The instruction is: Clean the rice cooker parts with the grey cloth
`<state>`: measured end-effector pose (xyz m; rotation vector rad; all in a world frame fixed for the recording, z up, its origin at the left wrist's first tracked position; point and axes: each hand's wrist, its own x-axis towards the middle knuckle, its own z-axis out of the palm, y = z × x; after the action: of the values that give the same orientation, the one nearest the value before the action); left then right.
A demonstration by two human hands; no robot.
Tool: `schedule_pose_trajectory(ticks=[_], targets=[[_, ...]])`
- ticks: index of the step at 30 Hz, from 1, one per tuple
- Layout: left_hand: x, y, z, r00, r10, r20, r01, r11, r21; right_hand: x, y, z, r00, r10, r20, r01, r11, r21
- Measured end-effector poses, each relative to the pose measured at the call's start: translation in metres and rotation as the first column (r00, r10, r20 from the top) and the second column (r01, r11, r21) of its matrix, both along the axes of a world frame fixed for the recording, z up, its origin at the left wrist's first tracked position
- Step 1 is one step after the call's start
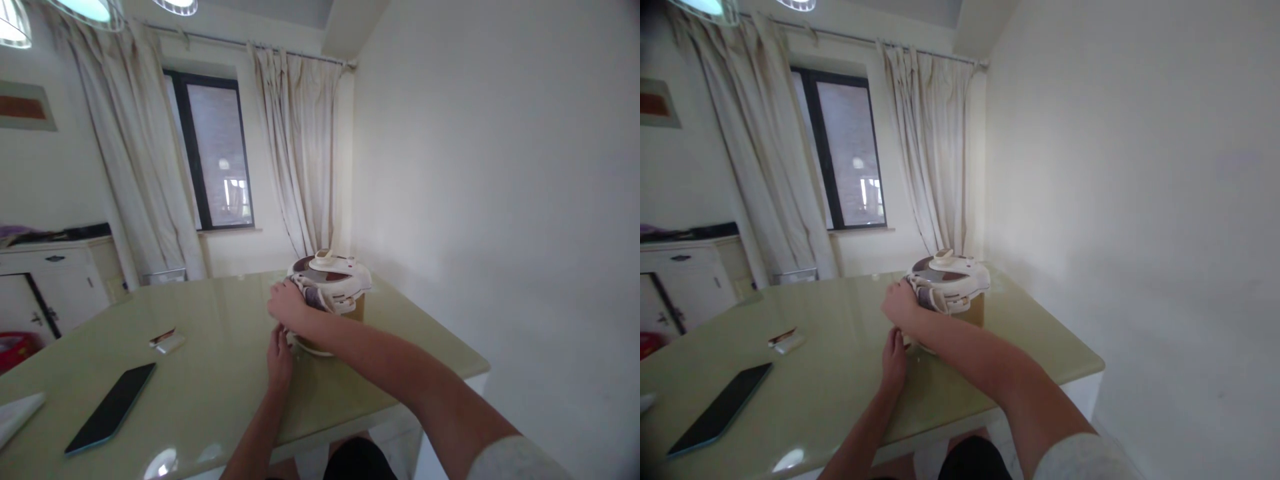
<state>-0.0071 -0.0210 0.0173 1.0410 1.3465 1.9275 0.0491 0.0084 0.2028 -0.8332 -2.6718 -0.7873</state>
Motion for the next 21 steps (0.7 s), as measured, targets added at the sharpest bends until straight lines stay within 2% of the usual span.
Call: schedule_pose_trajectory(ticks=[3, 5, 7, 9, 13, 16, 18, 21], targets=[[0.000, 0.001, -0.002, 0.999, 0.019, -0.051, -0.020, 1.000, -0.023, 0.000, 0.011, 0.043, 0.991, -0.110, -0.077, 0.109, 0.994, -0.018], [-0.001, 0.002, -0.002, 0.997, 0.014, -0.079, -0.016, 0.999, -0.031, 0.010, 0.018, 0.067, 0.979, -0.169, -0.116, 0.161, 0.984, -0.074], [-0.002, 0.002, -0.003, 0.994, 0.017, -0.109, -0.022, 0.999, -0.046, 0.031, 0.026, 0.084, 0.979, -0.166, -0.121, 0.144, 0.974, -0.176], [-0.002, 0.003, -0.003, 0.988, 0.040, -0.149, -0.049, 0.997, -0.059, 0.059, 0.034, 0.092, 0.985, -0.106, -0.136, 0.062, 0.955, -0.290], [-0.001, 0.003, -0.002, 0.957, 0.106, -0.271, -0.118, 0.993, -0.028, 0.129, 0.047, 0.091, 0.952, -0.044, -0.303, -0.099, 0.893, -0.440], [0.006, -0.002, 0.012, 0.916, 0.163, -0.366, -0.150, 0.987, 0.064, 0.179, 0.050, 0.082, 0.884, -0.059, -0.463, -0.196, 0.854, -0.483], [0.017, -0.008, 0.033, 0.850, 0.231, -0.473, -0.155, 0.969, 0.195, 0.204, 0.048, 0.073, 0.833, -0.071, -0.549, -0.226, 0.861, -0.455], [0.044, -0.018, 0.085, 0.687, 0.366, -0.627, -0.105, 0.905, 0.413, 0.223, 0.039, 0.051, 0.770, -0.063, -0.635, -0.225, 0.904, -0.364]])
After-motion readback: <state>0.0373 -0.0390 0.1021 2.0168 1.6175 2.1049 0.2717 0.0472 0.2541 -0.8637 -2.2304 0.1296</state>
